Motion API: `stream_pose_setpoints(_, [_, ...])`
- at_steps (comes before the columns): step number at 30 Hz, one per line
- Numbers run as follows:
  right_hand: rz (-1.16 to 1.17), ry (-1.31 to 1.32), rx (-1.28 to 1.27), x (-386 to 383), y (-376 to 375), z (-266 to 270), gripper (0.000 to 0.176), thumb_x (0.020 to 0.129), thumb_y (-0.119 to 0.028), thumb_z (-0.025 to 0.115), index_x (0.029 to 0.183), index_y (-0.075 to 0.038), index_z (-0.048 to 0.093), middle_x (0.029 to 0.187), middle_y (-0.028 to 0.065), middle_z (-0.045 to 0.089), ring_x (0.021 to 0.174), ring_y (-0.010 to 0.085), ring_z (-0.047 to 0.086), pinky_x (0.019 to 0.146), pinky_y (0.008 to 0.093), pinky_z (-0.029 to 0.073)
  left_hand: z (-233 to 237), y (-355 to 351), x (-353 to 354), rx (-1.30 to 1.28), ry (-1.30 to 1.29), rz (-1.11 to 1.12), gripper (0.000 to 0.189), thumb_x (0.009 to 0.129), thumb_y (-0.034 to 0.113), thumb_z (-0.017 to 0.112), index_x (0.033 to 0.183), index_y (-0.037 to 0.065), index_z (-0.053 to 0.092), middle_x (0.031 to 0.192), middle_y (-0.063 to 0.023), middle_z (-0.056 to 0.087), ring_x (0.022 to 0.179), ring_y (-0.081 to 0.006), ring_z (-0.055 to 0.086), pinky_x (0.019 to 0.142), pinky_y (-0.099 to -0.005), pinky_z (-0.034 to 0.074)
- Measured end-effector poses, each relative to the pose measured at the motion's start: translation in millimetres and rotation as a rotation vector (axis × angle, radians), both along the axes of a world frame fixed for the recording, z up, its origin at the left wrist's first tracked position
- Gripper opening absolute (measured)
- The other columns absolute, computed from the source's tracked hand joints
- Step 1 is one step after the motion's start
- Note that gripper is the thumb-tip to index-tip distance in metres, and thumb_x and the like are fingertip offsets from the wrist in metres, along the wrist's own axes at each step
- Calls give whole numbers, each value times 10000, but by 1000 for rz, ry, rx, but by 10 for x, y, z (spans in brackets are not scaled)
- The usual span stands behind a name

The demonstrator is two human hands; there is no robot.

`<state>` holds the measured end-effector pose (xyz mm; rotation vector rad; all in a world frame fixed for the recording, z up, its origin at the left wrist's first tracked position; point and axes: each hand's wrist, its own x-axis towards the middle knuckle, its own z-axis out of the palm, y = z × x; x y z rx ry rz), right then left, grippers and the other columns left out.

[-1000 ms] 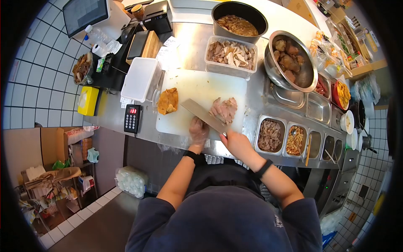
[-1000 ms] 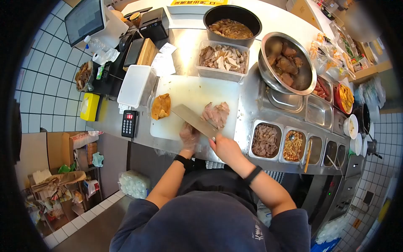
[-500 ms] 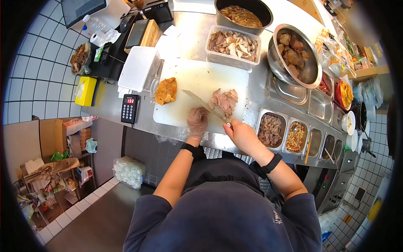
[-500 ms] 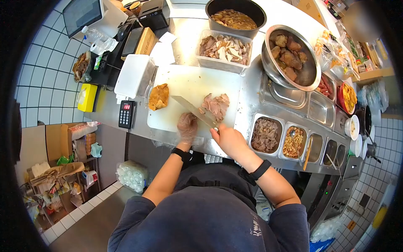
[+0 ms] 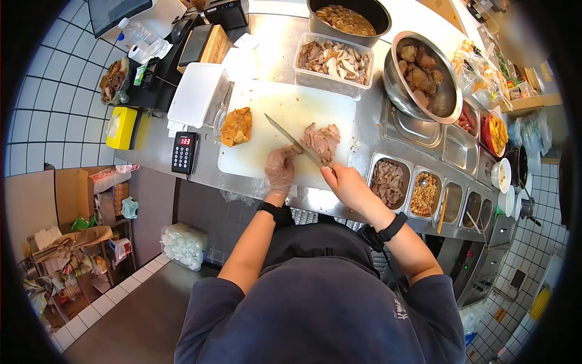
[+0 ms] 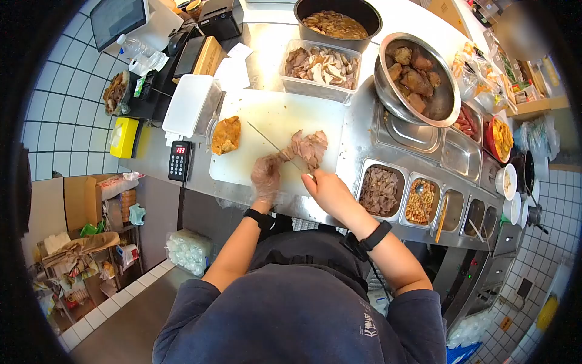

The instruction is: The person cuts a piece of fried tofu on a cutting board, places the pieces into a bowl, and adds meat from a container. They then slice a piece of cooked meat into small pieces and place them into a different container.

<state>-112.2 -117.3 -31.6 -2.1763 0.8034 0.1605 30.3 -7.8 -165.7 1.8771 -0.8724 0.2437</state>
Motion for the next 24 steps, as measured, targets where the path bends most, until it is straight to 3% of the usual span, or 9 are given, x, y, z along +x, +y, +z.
stream_pose_setpoints(4, [-11,-13,-106,9,177,-84,420,924,-357,474,777,32,538,655,256,601,627,438,602,587,491,494,-65,-20,24,36,111,21,91,745,6,645,821,56,632,764,-105,615,720,-255,613,632,-330,491])
stream_pose_setpoints(6, [0,-3,-131,47,277,-105,412,925,-356,474,778,25,525,645,259,591,608,440,589,568,497,479,-99,-78,30,5,179,56,89,698,-25,626,734,47,588,799,-124,619,707,-293,595,642,-358,483])
stream_pose_setpoints(10, [11,-86,-187,238,237,-415,400,918,-358,491,768,12,506,619,250,584,567,432,580,527,495,474,-96,-78,7,-59,318,53,85,687,-32,620,724,35,584,801,-138,614,710,-305,595,637,-358,483])
stream_pose_setpoints(12, [1,-127,-174,380,72,-548,421,917,-368,488,758,20,526,617,251,584,595,437,583,561,497,476,-122,-45,47,71,127,33,74,710,-2,649,759,41,615,782,-120,618,721,-275,608,626,-330,487])
stream_pose_setpoints(17, [-41,-156,-48,257,-127,-270,454,929,-370,462,769,44,556,661,278,587,646,453,581,611,493,470,-17,-83,31,50,125,60,65,704,-17,632,724,34,597,801,-129,623,724,-289,612,630,-340,488])
stream_pose_setpoints(19, [-21,-51,32,137,-78,-106,466,935,-372,452,757,46,553,675,286,586,650,454,583,615,494,471,-16,-84,20,37,135,73,60,707,-14,628,722,33,594,802,-130,624,716,-289,612,627,-344,489])
stream_pose_setpoints(24, [6,18,-17,154,44,-80,469,934,-368,455,752,53,552,658,286,583,654,454,588,622,492,475,-97,-64,82,13,47,44,64,706,-15,636,721,28,592,804,-132,622,694,-283,613,611,-339,488])
